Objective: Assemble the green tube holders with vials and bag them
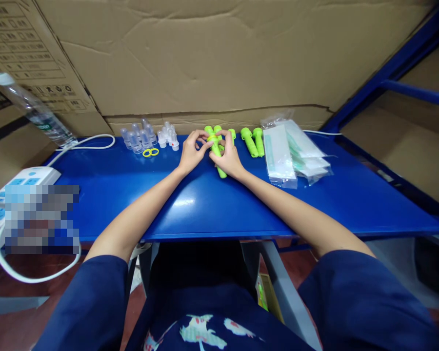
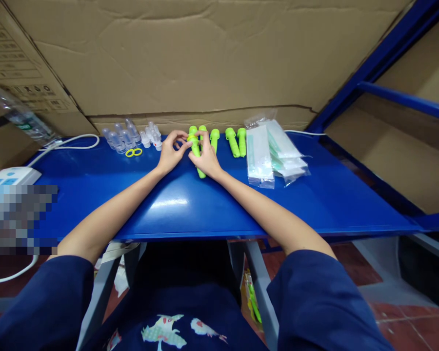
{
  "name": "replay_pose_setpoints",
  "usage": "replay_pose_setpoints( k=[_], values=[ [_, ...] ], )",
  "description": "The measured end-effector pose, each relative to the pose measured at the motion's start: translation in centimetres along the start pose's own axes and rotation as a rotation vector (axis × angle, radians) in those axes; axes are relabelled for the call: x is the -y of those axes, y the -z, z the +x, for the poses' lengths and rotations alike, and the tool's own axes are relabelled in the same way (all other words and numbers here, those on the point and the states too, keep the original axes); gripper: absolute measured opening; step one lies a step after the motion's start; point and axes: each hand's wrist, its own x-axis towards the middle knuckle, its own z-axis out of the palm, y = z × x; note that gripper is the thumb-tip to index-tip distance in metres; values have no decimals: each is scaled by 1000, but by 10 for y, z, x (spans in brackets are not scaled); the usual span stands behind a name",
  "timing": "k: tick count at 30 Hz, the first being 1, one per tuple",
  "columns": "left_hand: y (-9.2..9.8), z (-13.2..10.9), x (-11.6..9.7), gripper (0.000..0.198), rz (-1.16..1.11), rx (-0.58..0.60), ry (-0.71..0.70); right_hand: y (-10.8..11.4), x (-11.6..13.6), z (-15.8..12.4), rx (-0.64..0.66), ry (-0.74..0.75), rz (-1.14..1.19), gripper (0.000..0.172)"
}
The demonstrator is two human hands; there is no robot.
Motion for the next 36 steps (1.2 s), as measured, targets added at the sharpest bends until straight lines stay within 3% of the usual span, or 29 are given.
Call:
replay_pose_setpoints(
  k=[8,14,20,36],
  values=[
    [-2,-1,0,53,-57,39,58,0,-6,0,4,-1,-62,40],
    [1,2,1,49,-46,83,81,-4,-10,-1,-6,20,-20,49],
    [5,1,8,48,-25,114,101,-1,-10,0,5,46,-33,43],
    [4,1,6,52,-2,105,24,4,4,0,34,-32,-82,44]
  ],
)
